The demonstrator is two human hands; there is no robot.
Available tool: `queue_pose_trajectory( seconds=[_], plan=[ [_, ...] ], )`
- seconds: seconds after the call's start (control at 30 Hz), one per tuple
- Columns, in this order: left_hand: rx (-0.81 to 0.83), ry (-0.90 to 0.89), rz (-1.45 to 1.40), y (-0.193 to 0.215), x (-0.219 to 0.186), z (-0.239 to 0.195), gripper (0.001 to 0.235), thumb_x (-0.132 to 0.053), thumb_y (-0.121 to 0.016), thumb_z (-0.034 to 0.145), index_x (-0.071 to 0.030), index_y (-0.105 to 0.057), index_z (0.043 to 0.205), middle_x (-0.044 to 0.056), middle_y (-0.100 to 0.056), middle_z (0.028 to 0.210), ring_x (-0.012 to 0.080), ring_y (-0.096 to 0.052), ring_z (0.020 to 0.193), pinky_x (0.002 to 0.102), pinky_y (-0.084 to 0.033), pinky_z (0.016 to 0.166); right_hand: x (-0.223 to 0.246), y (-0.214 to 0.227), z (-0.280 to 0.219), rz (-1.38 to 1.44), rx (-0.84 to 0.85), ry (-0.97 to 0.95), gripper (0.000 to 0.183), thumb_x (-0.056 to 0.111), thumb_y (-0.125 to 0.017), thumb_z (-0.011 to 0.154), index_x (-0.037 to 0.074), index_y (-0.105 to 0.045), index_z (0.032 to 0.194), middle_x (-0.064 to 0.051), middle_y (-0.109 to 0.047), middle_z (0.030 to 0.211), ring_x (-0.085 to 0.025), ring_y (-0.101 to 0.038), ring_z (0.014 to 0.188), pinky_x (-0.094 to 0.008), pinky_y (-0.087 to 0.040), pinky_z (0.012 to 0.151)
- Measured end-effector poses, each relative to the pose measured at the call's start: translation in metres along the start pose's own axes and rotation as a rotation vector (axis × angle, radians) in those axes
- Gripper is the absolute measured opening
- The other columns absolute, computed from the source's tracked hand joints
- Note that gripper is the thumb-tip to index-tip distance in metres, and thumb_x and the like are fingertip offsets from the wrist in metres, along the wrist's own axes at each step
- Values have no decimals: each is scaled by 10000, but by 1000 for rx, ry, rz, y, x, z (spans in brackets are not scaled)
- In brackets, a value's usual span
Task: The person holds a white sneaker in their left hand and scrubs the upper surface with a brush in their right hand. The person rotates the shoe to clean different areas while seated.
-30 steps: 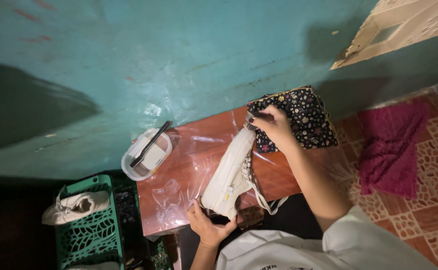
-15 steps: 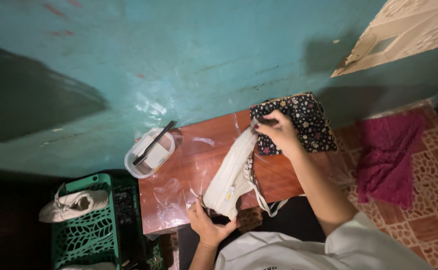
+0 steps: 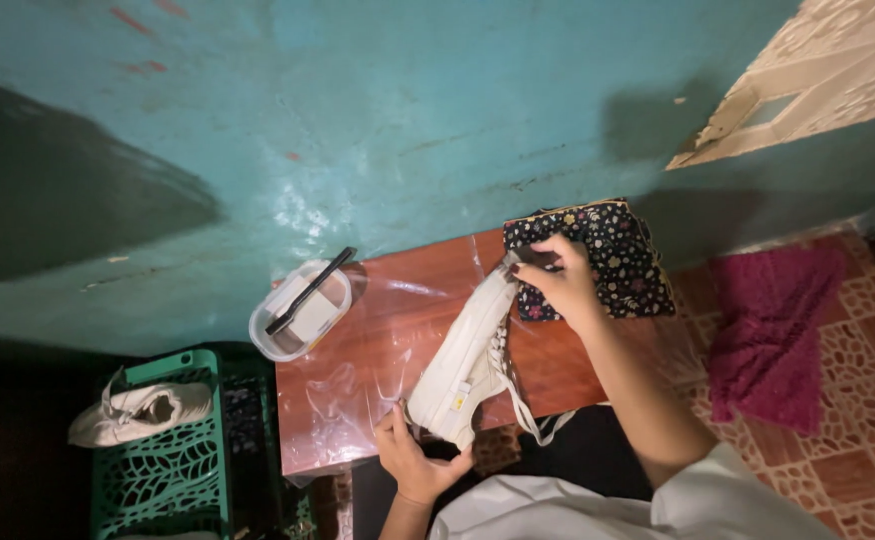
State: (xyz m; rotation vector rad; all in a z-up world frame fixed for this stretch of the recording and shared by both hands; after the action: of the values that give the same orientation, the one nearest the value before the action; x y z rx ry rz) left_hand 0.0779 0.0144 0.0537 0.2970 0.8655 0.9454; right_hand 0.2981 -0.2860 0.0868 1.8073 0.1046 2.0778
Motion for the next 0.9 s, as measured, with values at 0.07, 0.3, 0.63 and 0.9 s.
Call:
queue_pose_trajectory(
  seconds=[0.07, 0.3, 0.63, 0.9],
  plan=[
    [-3, -8, 3, -2, 1, -1, 1183, -584, -819, 588, 37, -387, 1498, 170, -532, 1132, 299, -553, 930, 386, -499, 810, 29, -3, -8, -86, 31, 186, 402, 156, -839, 686, 63, -668, 1038, -109, -651, 1032, -232, -572, 923, -361, -468, 798],
    [-3, -18, -8, -1, -2, 2, 1162, -584, -810, 612, 36, -387, 1499, 173, -525, 1129, 304, -563, 939, 398, -516, 806, 2, -1, -3, -70, 19, 72, 420, 174, -835, 715, 62, -646, 1072, -162, -532, 1124, -276, -548, 979, -397, -462, 871],
    [40, 50, -1, -9, 7, -1, 1206, -552, -873, 527, 59, -418, 1462, 182, -542, 1140, 318, -574, 967, 407, -520, 861, 38, -8, -8, -151, 26, 276, 380, 163, -838, 664, 96, -658, 993, -87, -649, 989, -260, -533, 1006, -424, -429, 901],
    [52, 42, -18, -9, 8, -4, 1212, -510, -855, 560, 28, -357, 1525, 172, -522, 1176, 278, -544, 970, 338, -509, 766, 51, 3, -43, -126, -250, 487, 459, 229, -887, 635, 111, -608, 979, -136, -574, 1185, -302, -483, 1130, -471, -421, 993]
  ],
)
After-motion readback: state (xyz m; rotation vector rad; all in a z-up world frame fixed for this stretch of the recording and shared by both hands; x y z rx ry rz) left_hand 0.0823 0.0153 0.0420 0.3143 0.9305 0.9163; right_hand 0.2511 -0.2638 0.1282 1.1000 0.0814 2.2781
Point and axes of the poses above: each hand's wrist, its own z-axis towards the middle knuckle, its own y-axis out of the back of the hand, x = y × z, the point moved 10 cm from there along z, towards the middle knuckle
